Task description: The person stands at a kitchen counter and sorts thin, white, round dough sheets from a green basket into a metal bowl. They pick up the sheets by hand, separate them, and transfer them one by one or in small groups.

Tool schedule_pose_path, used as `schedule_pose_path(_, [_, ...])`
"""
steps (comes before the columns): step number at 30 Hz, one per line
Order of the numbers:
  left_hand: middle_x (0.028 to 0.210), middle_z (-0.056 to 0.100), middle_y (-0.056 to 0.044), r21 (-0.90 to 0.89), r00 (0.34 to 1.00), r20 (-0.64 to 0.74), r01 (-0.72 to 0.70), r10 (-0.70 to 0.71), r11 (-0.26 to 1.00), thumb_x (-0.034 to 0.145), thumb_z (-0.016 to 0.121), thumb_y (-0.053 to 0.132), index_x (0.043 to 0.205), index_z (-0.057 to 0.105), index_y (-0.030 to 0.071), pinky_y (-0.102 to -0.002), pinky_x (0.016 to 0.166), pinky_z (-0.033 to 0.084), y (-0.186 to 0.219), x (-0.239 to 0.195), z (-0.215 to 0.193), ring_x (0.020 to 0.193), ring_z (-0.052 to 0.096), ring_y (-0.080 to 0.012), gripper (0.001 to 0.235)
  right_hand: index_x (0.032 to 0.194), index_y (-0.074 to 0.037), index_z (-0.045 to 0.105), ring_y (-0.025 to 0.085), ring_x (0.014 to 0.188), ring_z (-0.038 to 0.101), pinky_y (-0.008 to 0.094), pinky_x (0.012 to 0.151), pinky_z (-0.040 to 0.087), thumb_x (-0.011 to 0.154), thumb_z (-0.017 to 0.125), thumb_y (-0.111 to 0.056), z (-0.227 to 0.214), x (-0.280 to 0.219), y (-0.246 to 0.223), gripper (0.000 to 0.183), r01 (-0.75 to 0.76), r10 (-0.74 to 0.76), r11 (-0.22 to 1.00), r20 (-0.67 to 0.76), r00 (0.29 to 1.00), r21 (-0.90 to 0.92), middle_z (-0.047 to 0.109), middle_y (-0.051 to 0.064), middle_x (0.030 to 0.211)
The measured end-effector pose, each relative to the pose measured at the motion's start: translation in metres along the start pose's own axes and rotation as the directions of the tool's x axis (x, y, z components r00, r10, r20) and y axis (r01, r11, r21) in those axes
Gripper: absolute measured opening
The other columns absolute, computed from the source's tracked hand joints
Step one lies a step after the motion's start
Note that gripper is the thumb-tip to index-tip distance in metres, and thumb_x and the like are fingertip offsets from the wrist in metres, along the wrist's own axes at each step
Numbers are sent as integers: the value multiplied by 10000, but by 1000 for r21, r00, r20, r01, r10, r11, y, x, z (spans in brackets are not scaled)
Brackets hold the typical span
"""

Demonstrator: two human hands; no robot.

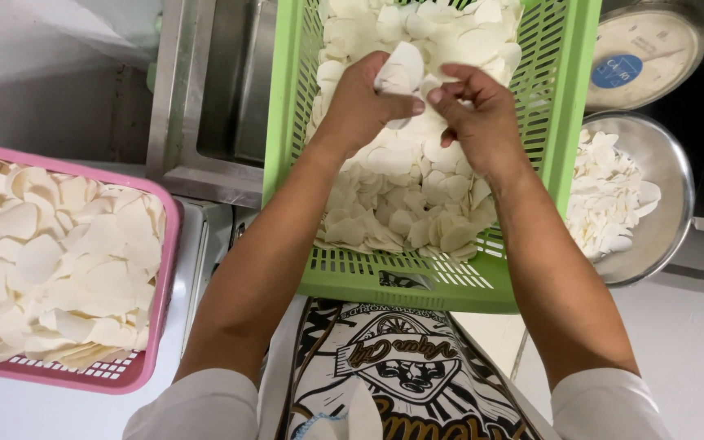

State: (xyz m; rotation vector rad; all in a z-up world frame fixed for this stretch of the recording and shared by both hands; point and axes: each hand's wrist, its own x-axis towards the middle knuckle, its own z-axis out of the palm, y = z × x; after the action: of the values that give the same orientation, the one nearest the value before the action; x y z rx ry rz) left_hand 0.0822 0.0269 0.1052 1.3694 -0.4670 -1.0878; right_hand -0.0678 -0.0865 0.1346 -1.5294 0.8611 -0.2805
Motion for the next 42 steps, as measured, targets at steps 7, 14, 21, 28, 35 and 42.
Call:
schedule_pose_path(7, [965,759,-60,-28,997,58,-47,49,998,908,633,-9,1092,678,66,-316,763,572,-15,4,-10,884,728,-178,204,964,-116,726,97,740,574,207,479,559,964,755,-19,-8,18,22,102,81,-52,989,-220,974,124,604,-15,870])
schedule_pose_path(14, [906,763,-35,-72,999,-35,-30,28,997,740,837,5,1034,698,72,-300,718,610,-2,-11,-3,808,711,-153,332,853,-148,628,62,532,394,214,431,422,994,709,-29,-9,7,32,201,24,-16,874,-21,1000,485,565,-23,740])
schedule_pose_path(21, [794,614,23,-35,1000,-2,20,-20,999,794,819,59,967,644,108,-247,699,509,10,-22,-5,718,555,-97,251,874,-214,652,43,507,406,202,458,432,1039,720,-203,-38,-23,5,179,-36,74,930,-91,993,366,448,-81,635])
schedule_pose_path(28, [1219,629,-112,-23,983,57,177,-175,984,851,738,206,1624,230,26,-271,929,503,-6,-15,-13,1111,626,-170,942,1018,-179,624,24,841,557,209,701,530,1189,678,-181,-191,-85,44,179,-110,-60,906,-381,923,-408,625,-64,929])
schedule_pose_path(35, [908,600,41,-57,972,193,148,-135,987,894,705,124,1272,605,138,-259,670,398,-14,-12,18,803,506,-91,391,1208,-19,732,203,905,671,338,763,563,1107,729,-176,-133,-71,55,186,91,-307,803,-278,910,-588,704,134,1105])
schedule_pose_path(42, [936,695,-169,-103,979,162,-104,120,989,848,711,1,1147,653,-34,-355,706,678,-26,-16,36,860,724,-239,306,1071,19,700,135,751,684,283,686,672,997,740,-37,-39,-44,63,101,128,-119,991,-173,978,40,638,79,820])
